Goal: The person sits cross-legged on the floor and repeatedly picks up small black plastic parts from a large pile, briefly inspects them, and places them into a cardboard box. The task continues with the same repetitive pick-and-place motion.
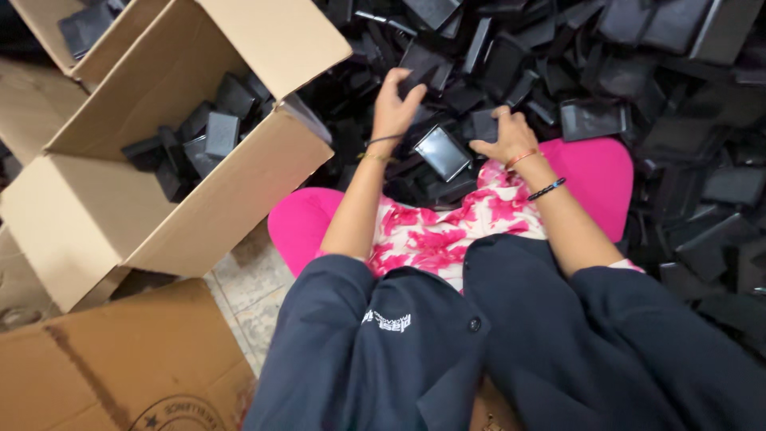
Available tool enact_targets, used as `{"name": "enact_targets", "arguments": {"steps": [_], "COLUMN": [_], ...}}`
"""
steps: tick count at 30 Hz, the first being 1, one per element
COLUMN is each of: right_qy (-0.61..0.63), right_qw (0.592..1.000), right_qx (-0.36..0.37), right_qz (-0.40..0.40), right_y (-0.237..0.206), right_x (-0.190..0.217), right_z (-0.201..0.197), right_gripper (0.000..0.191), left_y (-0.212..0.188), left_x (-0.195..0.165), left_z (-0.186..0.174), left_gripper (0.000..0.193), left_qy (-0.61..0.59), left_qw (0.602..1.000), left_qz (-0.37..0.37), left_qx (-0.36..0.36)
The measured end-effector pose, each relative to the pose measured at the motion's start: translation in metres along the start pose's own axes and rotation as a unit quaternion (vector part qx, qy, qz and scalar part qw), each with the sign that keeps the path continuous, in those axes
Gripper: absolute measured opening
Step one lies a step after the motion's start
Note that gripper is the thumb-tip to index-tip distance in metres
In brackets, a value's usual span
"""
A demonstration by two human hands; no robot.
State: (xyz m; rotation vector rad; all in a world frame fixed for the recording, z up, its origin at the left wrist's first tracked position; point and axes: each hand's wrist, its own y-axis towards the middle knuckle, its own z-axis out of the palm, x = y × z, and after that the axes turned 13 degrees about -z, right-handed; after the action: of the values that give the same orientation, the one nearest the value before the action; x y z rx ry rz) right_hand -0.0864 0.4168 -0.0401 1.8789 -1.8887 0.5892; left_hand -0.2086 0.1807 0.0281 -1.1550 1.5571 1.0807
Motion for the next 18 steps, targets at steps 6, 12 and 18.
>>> {"name": "enact_targets", "arguments": {"steps": [6, 12, 18], "right_qy": [0.029, 0.616, 0.415], "right_qw": [0.993, 0.783, 0.905], "right_qx": [-0.052, 0.076, -0.052], "right_qz": [-0.098, -0.038, -0.081], "right_y": [-0.012, -0.020, -0.050], "right_x": [0.015, 0.091, 0.157], "right_z": [-0.024, -0.011, 0.024], "right_gripper": [0.083, 0.061, 0.061], "left_y": [-0.084, -0.116, -0.115], "left_x": [0.022, 0.036, 0.024], "left_z": [-0.075, -0.060, -0.026], "left_gripper": [0.032, 0.044, 0.056], "left_qy": [-0.260, -0.331, -0.339], "left_qw": [0.940, 0.926, 0.912], "left_qz": [-0.212, -0.163, -0.225], "left_qx": [0.056, 0.081, 0.046]}}
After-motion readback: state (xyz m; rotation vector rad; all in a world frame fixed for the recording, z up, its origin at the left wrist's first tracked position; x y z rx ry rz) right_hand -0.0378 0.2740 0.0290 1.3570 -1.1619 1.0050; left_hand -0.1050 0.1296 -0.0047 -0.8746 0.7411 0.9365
